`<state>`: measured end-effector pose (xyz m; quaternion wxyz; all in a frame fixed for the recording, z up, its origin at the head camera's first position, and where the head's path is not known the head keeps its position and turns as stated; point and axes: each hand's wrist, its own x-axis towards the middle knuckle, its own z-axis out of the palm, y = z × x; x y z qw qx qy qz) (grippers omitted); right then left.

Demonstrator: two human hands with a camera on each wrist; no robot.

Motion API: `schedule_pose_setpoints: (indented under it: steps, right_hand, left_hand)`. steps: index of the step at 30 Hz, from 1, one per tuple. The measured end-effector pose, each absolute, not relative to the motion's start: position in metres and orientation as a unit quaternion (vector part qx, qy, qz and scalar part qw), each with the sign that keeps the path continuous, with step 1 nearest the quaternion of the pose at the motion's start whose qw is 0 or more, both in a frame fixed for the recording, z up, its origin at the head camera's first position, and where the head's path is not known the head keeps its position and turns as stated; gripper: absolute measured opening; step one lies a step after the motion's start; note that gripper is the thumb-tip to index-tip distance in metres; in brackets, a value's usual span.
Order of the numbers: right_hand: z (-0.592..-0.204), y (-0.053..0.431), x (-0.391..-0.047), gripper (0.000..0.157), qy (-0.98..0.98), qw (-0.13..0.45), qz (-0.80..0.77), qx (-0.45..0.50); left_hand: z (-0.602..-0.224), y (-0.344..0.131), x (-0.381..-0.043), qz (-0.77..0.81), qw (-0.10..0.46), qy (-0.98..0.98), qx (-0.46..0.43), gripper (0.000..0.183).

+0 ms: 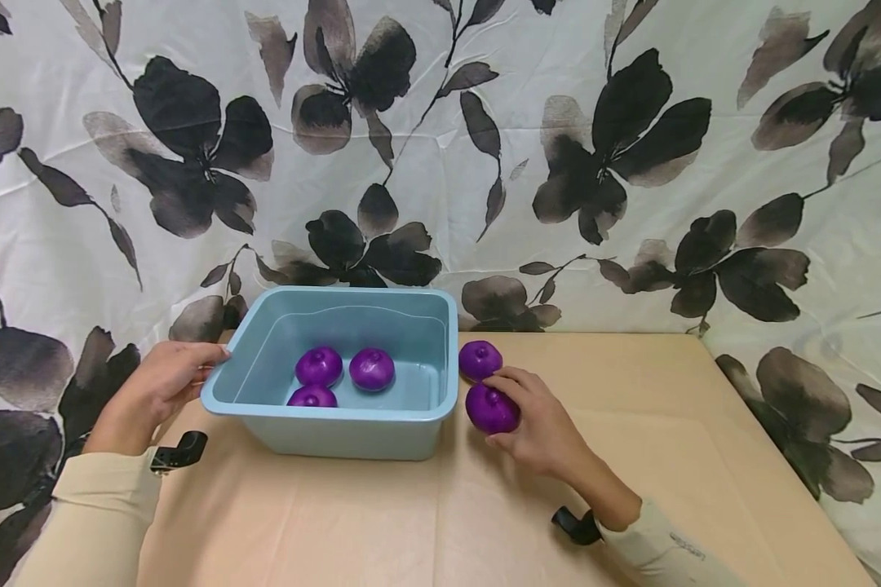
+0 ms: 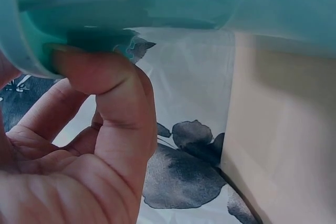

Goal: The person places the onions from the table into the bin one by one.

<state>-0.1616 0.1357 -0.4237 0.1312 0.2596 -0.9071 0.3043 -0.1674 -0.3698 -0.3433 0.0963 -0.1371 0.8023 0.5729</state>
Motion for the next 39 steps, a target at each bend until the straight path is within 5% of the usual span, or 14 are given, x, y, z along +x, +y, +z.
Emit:
schedule_pose_setpoints:
  steps: [22, 39]
  right_hand:
    - [-0.371, 0.132, -0.151, 0.081, -0.874, 0.231, 0.27, 0.331]
    - [-0.337, 0.109, -0.157, 0.076, -0.847, 0.235, 0.279, 0.387]
  left_hand:
    - [-0.343, -0.372, -0.162, 0.586, 0.092, 0.794, -0.133, 0.02]
    - [-0.341, -0.367, -0.165, 0.575, 0.091, 0.801, -0.141, 0.022]
